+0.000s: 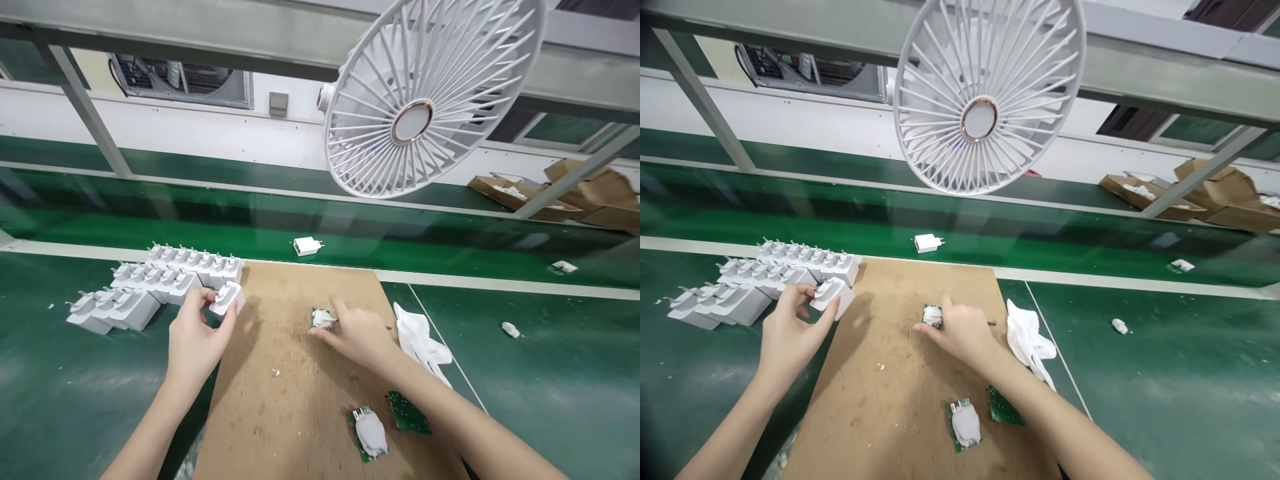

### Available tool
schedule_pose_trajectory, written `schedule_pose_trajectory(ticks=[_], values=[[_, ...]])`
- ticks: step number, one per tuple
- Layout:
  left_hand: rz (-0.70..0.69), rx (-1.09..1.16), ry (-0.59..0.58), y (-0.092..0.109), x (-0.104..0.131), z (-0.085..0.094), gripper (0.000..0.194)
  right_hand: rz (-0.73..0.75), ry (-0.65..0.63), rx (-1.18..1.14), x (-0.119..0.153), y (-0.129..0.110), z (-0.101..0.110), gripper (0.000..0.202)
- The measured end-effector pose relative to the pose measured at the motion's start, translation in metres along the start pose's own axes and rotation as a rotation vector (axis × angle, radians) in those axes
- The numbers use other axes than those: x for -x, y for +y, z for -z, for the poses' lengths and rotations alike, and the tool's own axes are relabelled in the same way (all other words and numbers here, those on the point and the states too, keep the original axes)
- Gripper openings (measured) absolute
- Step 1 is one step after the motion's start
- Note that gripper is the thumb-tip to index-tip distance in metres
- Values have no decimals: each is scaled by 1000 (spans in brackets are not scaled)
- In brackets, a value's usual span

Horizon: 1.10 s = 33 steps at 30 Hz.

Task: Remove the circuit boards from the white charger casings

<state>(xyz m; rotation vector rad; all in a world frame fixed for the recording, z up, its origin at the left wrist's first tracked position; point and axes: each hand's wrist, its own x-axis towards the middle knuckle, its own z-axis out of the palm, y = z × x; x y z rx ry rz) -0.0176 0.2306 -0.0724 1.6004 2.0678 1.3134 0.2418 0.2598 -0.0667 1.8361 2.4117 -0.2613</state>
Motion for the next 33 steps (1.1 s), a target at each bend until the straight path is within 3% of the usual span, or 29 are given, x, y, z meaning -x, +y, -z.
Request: schedule_pose_trajectory(ticks=[5,9,13,17,25,28,33], values=[[368,869,-375,17,11,-2,34,-26,16,3,4,-13,-12,43],[613,1126,-503,25,18,-1,42,-3,9,-38,9,-3,-9,37],[774,1228,-547,30,25,-2,45,-56,-1,-20,12,-2,-12,40],[770,1247,-573,30,29,-6,35,-109,13,7,10,-9,-18,35],[746,1331,-580,26,27,-7,23,69,138,-112,7,-2,-17,22],[765,1352,-603,28,28,-7,23,164,239,-192,22,2,-2,26],[834,1347,-642,29,36,-10,28,401,457,-386,61,2,48,34]])
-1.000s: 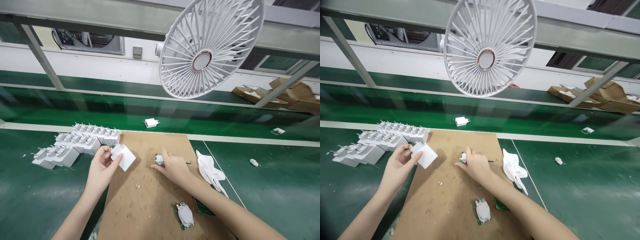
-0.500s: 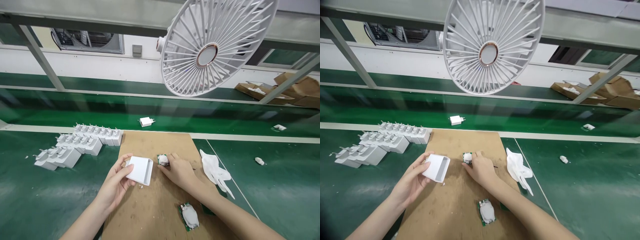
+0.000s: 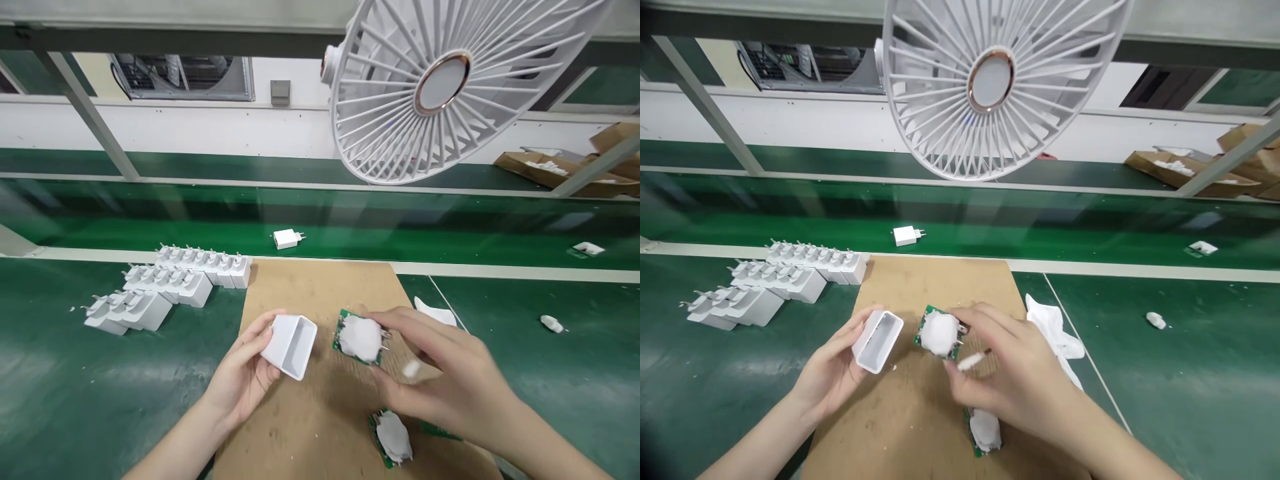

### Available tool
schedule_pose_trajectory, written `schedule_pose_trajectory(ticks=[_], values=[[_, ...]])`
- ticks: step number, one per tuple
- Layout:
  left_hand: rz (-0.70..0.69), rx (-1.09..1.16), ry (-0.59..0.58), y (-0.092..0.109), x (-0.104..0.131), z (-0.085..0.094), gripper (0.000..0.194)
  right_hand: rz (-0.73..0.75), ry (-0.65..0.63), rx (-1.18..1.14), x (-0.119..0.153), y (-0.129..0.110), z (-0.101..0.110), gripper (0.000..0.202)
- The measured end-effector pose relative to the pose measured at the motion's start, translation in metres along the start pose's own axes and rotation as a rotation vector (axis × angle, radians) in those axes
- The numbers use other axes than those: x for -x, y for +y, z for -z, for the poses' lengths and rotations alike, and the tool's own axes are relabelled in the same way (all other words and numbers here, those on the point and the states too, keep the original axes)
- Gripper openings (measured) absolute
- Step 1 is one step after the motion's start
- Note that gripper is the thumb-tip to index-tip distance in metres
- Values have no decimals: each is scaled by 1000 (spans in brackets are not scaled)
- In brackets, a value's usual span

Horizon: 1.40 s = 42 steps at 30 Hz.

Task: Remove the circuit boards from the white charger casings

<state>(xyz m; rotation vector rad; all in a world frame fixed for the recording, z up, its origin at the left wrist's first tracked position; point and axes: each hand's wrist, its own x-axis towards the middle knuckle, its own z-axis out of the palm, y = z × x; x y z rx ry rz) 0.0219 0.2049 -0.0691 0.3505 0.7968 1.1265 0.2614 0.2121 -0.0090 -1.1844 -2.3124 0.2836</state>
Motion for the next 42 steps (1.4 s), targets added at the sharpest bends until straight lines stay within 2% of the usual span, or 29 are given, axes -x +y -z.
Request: schedule_pose_trajectory(ticks=[3,7,11,13,15,17,19,23,28,38,42], values=[[37,-25,-68,-6,3,1,40,98,45,-95,0,-15,19,41],[53,-134,-248,-9,7,2,63,24,-35,-250,1,-18,16,40],[54,-167,-336,-11,5,6,57,-1,-41,-337,7,-14,7,41],[76,-128,-298,-14,2,7,56,24,-35,-329,9,-12,6,41],[142,-119,-186,-16,-1,7,63,59,-54,-287,10,-11,8,45],[235,-164,-74,-18,-3,5,68,98,-77,-224,10,-11,12,51],[276,-239,-17,-18,-3,4,70,140,-92,-155,8,-12,17,56],[179,-415,-78,-21,-1,7,67,214,-143,-115,4,-18,24,58],[67,-444,-123,-25,-2,12,66,246,-176,-62,1,-28,21,50],[12,-451,-141,-26,-3,13,64,282,-160,31,-3,-39,13,38],[16,-453,-141,-25,-3,12,64,273,-224,51,-6,-42,15,33]])
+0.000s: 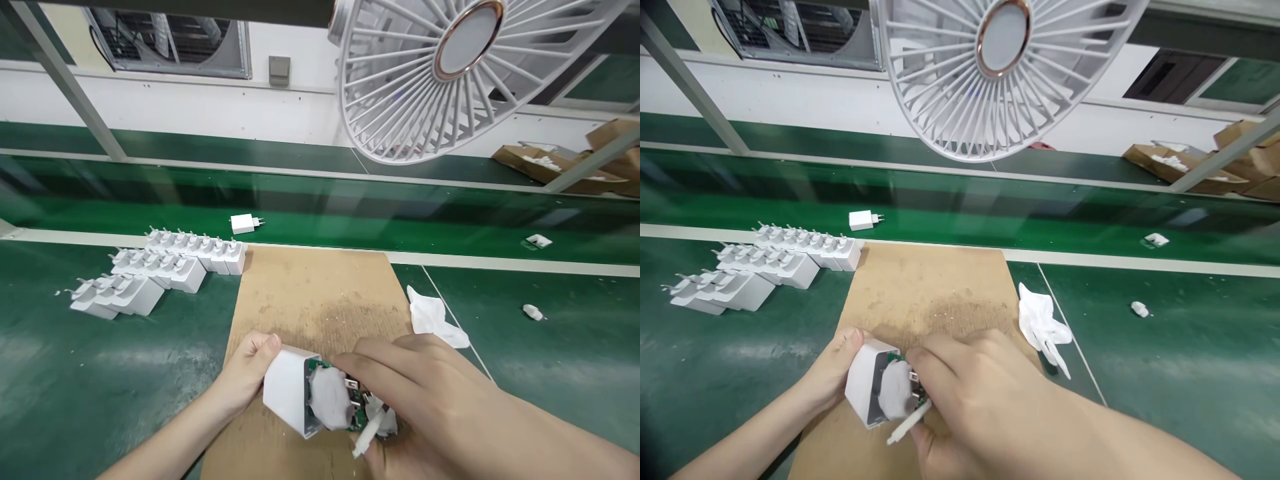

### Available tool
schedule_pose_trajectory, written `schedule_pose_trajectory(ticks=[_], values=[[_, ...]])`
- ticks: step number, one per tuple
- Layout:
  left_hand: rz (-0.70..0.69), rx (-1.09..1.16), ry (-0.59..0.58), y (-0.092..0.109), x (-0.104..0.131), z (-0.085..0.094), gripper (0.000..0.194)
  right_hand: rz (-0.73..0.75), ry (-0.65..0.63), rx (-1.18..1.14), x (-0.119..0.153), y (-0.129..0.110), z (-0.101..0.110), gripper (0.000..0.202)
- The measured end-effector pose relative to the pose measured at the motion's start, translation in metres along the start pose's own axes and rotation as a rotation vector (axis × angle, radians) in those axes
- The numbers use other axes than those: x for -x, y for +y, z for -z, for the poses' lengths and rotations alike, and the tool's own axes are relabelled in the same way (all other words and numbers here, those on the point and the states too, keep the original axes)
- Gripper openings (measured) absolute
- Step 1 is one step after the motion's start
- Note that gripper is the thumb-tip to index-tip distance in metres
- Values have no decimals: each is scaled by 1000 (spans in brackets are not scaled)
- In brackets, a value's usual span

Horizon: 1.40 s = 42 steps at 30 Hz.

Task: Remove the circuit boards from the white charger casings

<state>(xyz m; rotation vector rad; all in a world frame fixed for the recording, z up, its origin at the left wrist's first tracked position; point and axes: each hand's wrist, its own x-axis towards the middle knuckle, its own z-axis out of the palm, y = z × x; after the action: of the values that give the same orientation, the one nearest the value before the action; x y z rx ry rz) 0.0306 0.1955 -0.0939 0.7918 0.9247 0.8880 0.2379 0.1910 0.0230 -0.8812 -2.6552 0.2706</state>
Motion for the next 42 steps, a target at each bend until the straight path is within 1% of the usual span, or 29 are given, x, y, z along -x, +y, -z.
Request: schedule_pose_trajectory(ticks=[6,10,18,21,26,30,37,42], values=[[10,-7,-12,1,0,-1,65,14,-26,57,0,-2,0,28],[14,-8,-14,0,0,0,65,45,-11,119,-3,0,-1,27],[24,-18,-10,0,0,0,65,61,-37,109,2,-1,-2,19],[33,-23,-2,0,-1,0,64,54,-80,128,3,-3,-2,17],[44,-34,15,-1,0,0,65,56,-131,153,-2,-2,0,22],[55,-41,15,0,0,-1,66,55,-160,183,-3,-3,1,16],[65,-44,29,-1,0,-1,66,59,-159,166,-4,-2,-1,16],[62,-44,28,0,1,-1,65,68,-126,169,-4,-4,0,13]])
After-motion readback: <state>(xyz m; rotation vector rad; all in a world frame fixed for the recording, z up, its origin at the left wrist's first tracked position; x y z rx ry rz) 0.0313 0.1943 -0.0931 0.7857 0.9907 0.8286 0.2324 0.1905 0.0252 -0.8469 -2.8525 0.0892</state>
